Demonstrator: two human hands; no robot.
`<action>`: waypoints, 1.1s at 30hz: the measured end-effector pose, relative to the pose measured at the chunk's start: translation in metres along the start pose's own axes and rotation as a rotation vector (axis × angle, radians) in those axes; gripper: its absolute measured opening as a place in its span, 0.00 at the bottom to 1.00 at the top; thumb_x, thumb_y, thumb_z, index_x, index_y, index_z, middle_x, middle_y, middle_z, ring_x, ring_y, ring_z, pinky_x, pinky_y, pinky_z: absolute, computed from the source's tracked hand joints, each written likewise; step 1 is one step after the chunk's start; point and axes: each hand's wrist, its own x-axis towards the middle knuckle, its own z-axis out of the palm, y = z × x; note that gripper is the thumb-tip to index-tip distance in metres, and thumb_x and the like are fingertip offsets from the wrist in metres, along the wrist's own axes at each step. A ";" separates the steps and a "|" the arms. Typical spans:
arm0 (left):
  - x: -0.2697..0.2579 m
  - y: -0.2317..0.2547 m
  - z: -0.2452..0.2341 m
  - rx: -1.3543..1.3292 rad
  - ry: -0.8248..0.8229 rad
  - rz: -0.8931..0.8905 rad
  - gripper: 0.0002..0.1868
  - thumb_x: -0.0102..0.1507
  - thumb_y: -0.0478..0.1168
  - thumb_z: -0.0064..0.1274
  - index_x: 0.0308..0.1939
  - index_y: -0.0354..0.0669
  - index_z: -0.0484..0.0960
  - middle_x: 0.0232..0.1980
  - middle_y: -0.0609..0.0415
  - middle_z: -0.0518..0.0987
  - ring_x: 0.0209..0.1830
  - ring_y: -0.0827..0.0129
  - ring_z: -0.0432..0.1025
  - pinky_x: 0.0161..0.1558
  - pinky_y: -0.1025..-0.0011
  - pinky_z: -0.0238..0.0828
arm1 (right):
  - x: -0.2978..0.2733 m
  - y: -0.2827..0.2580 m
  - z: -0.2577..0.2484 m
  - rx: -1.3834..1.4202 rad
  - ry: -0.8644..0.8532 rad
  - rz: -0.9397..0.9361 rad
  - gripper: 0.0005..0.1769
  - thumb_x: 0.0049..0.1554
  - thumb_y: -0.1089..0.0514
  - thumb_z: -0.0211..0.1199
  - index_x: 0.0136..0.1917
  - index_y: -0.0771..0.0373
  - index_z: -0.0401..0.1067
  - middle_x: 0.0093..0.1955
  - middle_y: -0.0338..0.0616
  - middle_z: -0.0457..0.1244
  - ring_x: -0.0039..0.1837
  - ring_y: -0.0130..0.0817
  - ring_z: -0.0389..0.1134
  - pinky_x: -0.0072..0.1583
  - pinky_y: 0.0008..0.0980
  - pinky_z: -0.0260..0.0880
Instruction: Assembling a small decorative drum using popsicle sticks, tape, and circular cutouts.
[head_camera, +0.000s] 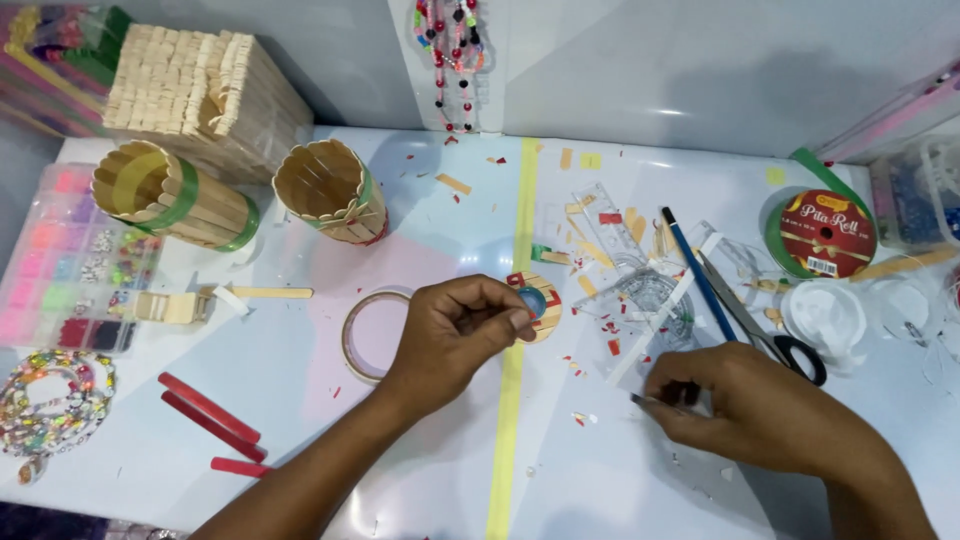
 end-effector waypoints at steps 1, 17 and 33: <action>-0.002 0.000 0.002 0.000 0.003 0.000 0.04 0.63 0.35 0.57 0.36 0.37 0.83 0.33 0.50 0.85 0.34 0.71 0.81 0.39 0.75 0.78 | 0.002 -0.005 0.007 -0.002 -0.002 -0.002 0.05 0.51 0.45 0.70 0.40 0.42 0.85 0.36 0.21 0.78 0.38 0.17 0.77 0.46 0.22 0.74; -0.018 0.016 0.024 0.164 -0.033 0.061 0.02 0.62 0.36 0.57 0.34 0.45 0.84 0.34 0.60 0.84 0.36 0.75 0.77 0.44 0.76 0.77 | -0.002 -0.074 0.043 0.492 0.616 -0.531 0.13 0.61 0.61 0.57 0.56 0.65 0.77 0.48 0.45 0.73 0.48 0.32 0.75 0.53 0.28 0.75; -0.015 0.018 0.024 0.263 -0.026 0.100 0.02 0.59 0.34 0.59 0.32 0.45 0.84 0.32 0.62 0.84 0.32 0.78 0.75 0.40 0.77 0.75 | 0.002 -0.070 0.039 0.476 0.575 -0.541 0.12 0.61 0.61 0.58 0.55 0.65 0.77 0.43 0.42 0.71 0.44 0.30 0.73 0.49 0.28 0.73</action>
